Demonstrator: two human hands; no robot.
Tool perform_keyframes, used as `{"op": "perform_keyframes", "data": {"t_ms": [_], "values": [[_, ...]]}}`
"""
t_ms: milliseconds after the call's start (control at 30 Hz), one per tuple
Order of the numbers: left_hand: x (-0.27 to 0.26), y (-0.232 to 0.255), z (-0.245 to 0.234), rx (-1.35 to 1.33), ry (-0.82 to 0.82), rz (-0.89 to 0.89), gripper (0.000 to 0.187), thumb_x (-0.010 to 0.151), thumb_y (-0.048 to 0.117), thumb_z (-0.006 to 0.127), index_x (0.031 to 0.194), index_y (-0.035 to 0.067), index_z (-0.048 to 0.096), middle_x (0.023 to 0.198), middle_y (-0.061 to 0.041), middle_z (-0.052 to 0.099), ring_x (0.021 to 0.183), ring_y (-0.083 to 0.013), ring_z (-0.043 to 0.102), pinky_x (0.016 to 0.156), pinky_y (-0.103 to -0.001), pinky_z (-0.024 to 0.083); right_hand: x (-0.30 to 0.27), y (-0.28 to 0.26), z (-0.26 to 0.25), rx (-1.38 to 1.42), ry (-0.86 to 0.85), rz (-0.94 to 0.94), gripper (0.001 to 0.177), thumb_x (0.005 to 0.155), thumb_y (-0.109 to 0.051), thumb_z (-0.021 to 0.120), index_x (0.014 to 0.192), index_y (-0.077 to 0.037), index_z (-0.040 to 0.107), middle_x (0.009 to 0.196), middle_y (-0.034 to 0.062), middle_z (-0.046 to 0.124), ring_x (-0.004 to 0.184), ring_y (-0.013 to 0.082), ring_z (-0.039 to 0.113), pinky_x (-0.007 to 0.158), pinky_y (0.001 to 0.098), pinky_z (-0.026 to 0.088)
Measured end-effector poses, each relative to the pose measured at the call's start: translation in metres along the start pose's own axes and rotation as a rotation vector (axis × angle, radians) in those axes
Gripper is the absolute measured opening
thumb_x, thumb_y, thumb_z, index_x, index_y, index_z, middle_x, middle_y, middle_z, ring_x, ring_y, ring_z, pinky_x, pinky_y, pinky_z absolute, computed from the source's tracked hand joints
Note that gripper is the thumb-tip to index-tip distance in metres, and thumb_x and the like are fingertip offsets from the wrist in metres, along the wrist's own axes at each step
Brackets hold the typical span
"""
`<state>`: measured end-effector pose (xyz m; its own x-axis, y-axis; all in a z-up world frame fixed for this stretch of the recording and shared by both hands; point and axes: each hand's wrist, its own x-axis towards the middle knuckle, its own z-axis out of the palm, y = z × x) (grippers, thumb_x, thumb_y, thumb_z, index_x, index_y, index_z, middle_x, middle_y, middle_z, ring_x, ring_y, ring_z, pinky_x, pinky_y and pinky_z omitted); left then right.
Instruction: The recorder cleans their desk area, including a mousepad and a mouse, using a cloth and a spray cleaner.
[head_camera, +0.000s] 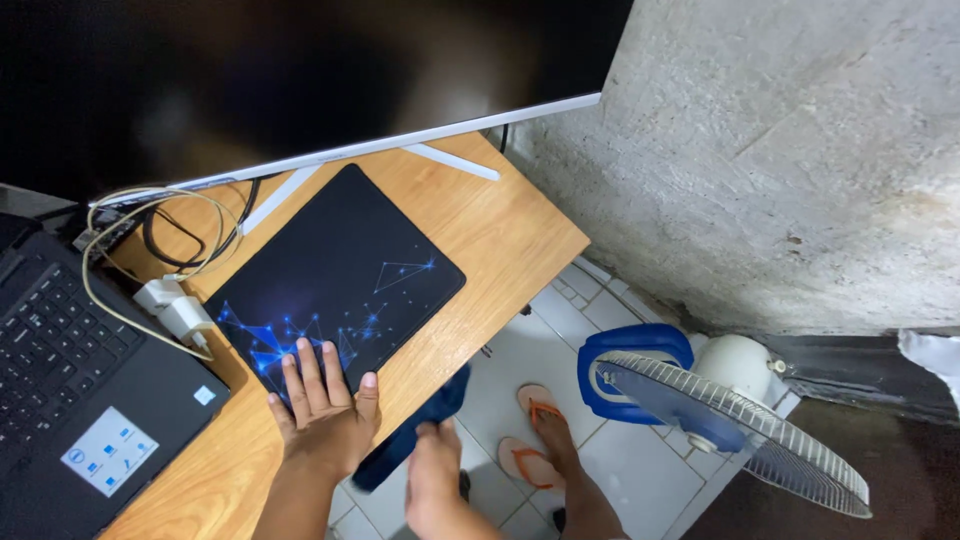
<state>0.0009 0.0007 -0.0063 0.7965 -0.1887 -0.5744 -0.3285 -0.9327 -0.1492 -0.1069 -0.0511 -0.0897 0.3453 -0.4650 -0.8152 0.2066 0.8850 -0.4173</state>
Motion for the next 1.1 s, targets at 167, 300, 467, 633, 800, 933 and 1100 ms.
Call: {"op": "perform_keyframes", "data": {"t_ms": [167,300,467,633,800,933,1100], "values": [[0.002,-0.003,0.003,-0.048,0.04,0.02,0.086,0.096,0.068,0.016,0.161,0.017,-0.008,0.168,-0.011,-0.027,0.153,-0.033,-0.025,0.118,-0.061,-0.009,0.114,0.032,-0.053,0.372,0.059,0.402,0.011,0.101,-0.02,0.056,0.091,-0.018,0.057,0.078,-0.0026,0.061,0.066,0.0098,0.062,0.061,0.0246,0.053],[0.003,-0.003,0.005,-0.043,0.024,0.022,0.087,0.095,0.069,0.017,0.161,0.018,-0.008,0.167,-0.011,-0.027,0.153,-0.033,-0.024,0.117,-0.061,-0.009,0.068,-0.052,-0.002,0.315,0.018,0.299,0.015,0.098,-0.018,0.045,0.09,-0.011,0.057,0.081,0.0023,0.064,0.069,0.0119,0.064,0.063,0.0276,0.056],[0.007,-0.006,0.012,-0.054,0.066,0.039,0.088,0.094,0.069,0.017,0.161,0.016,-0.007,0.167,-0.011,-0.026,0.152,-0.0337,-0.024,0.117,-0.06,-0.008,0.082,0.022,-0.032,0.287,-0.016,0.382,0.028,0.101,-0.031,0.045,0.098,-0.013,0.067,0.083,-0.0001,0.07,0.068,0.0083,0.06,0.057,0.0202,0.048],[0.008,-0.007,0.013,-0.056,0.122,0.046,0.089,0.094,0.07,0.018,0.161,0.016,-0.005,0.168,-0.012,-0.023,0.153,-0.0337,-0.022,0.117,-0.061,-0.007,0.186,0.035,-0.106,0.245,-0.075,0.512,0.015,0.101,-0.02,0.054,0.087,-0.017,0.058,0.072,-0.0009,0.056,0.059,0.0124,0.055,0.05,0.0249,0.047],[0.007,-0.002,0.004,-0.033,0.022,0.029,0.089,0.093,0.071,0.014,0.159,0.016,-0.011,0.165,-0.014,-0.029,0.15,-0.0341,-0.027,0.116,-0.06,-0.009,0.217,-0.111,-0.089,0.306,0.107,0.332,0.017,0.104,-0.003,0.052,0.091,-0.012,0.055,0.072,0.0009,0.056,0.056,0.0094,0.045,0.049,0.0205,0.041],[0.005,-0.004,0.004,-0.029,0.018,0.014,0.089,0.093,0.071,0.012,0.16,0.016,-0.01,0.166,-0.013,-0.029,0.152,-0.0333,-0.027,0.117,-0.059,-0.01,0.26,-0.183,-0.076,0.255,-0.151,0.098,0.016,0.106,-0.021,0.049,0.097,-0.014,0.06,0.084,-0.0007,0.058,0.059,0.01,0.047,0.05,0.0237,0.041],[0.021,-0.017,0.029,-0.033,-0.004,0.01,0.089,0.094,0.072,0.011,0.16,0.015,-0.01,0.166,-0.013,-0.029,0.152,-0.0336,-0.028,0.118,-0.059,-0.011,0.17,-0.222,-0.003,0.003,-0.312,-0.281,0.035,0.099,0.0,0.042,0.129,-0.008,0.059,0.117,0.0064,0.069,0.099,0.0163,0.067,0.084,0.0284,0.057]]}}
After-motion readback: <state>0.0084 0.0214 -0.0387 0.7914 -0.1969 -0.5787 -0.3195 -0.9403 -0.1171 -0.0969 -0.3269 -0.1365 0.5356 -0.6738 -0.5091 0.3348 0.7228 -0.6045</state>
